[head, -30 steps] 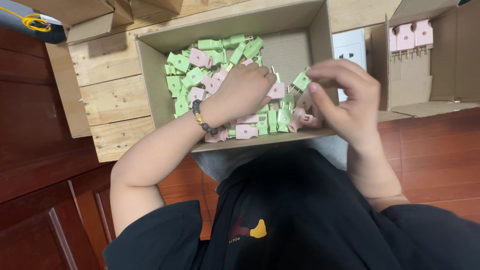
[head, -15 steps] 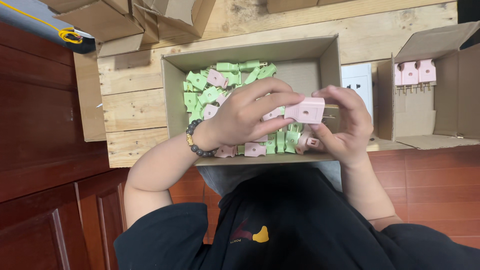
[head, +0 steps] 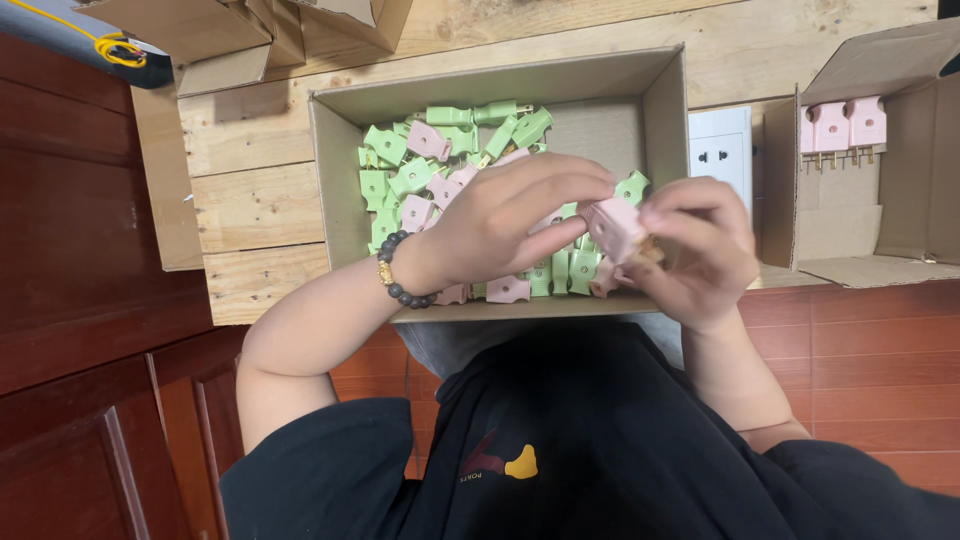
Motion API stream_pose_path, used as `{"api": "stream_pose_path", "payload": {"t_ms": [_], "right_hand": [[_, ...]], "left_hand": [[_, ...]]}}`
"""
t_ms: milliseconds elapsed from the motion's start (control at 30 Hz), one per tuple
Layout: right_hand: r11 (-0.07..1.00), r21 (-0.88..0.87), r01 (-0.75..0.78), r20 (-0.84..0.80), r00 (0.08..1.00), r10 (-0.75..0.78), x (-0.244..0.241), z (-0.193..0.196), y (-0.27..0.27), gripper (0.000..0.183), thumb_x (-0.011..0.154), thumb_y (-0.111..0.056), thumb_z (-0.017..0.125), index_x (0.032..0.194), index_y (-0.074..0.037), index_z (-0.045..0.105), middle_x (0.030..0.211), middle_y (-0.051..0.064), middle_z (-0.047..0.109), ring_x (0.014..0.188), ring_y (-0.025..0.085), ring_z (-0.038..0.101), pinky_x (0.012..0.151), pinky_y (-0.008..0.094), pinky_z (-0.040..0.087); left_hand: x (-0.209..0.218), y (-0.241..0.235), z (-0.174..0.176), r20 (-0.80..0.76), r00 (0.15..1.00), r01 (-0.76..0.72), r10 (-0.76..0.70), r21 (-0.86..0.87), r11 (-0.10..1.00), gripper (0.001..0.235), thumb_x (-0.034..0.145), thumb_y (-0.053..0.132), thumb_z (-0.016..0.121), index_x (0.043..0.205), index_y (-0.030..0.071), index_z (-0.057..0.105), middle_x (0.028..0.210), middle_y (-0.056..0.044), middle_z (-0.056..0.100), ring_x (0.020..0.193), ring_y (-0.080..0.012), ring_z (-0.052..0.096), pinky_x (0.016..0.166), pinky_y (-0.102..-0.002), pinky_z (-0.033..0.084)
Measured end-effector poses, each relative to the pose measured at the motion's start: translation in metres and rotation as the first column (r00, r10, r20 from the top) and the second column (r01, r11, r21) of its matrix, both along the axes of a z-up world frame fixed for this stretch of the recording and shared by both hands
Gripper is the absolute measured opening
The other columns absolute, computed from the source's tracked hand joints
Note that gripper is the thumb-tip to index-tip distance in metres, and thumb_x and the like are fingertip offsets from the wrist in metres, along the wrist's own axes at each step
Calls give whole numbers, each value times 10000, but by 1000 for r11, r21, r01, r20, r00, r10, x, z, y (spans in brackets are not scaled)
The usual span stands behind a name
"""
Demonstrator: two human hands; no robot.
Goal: The person sorts and packages electronic power plugs by hand from a large cardboard box into a smaller cardboard box on a wooden surface.
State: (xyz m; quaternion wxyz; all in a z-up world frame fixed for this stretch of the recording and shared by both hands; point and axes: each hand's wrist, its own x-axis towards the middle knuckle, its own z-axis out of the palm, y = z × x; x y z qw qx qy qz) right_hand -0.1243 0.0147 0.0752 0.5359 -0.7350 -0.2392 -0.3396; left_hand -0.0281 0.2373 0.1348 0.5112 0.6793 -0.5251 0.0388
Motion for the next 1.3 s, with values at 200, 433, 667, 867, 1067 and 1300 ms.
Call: {"api": "stream_pose_path", "payload": {"t_ms": [200, 433, 667, 867, 1067, 1300], "right_hand": [[995, 53, 84, -80, 994, -80, 2, -4, -7, 499, 920, -293, 861, 1188, 96, 700, 1026, 221, 606, 931, 295, 604, 822, 427, 518], [991, 115, 61, -251, 967, -31, 3, -2, -3, 558, 886, -424, 836, 1045, 97, 715, 960, 201, 648, 888, 272, 617, 821, 424, 542], [992, 120, 48, -146, 989, -31, 0, -9, -5, 559, 826, -258, 928, 1152, 125, 685, 1015, 242, 608, 932, 322, 606, 826, 442, 519], [998, 63, 9, -45, 999, -6, 0, -9, -5, 421, 829, -179, 927, 1092, 78, 721, 961, 220, 632, 853, 310, 612, 767, 437, 519], [984, 170, 51, -213, 977, -14, -1, -16, -12, 604, 812, -370, 932, 1077, 101, 661, 971, 199, 625, 902, 282, 629, 809, 403, 534], [984, 177, 28, -330, 943, 32, -2, -7, -7, 541, 845, -321, 901, 1081, 78, 622, 976, 171, 613, 900, 232, 613, 820, 371, 542]], "left_hand": [[1, 7, 15, -15, 1000, 3, -3, -30, 1000, 264, 1005, 132, 763, 1253, 74, 695, 1112, -84, 735, 984, -268, 759, 871, -401, 640], [1, 9, 8, -136, 990, 19, -24, -34, 999, 292, 935, 212, 856, 1174, 91, 741, 898, -32, 751, 742, -170, 745, 697, -312, 632], [3, 7, 13, -72, 997, 20, -16, 55, 998, 263, 994, 103, 768, 1244, 96, 687, 1139, -75, 749, 1002, -276, 775, 870, -406, 638], [1, 6, 9, -59, 998, 33, -29, 70, 997, 224, 1028, 64, 692, 1250, 67, 658, 1222, -100, 722, 1105, -314, 752, 940, -448, 624], [-1, 9, 3, -150, 988, 58, -47, 66, 996, 267, 1010, 193, 777, 1251, 120, 689, 996, -31, 730, 860, -189, 746, 810, -349, 621], [2, 6, 11, -184, 982, 51, -43, 38, 998, 281, 995, 203, 800, 1248, 127, 702, 978, -27, 729, 841, -179, 741, 798, -336, 611]]}}
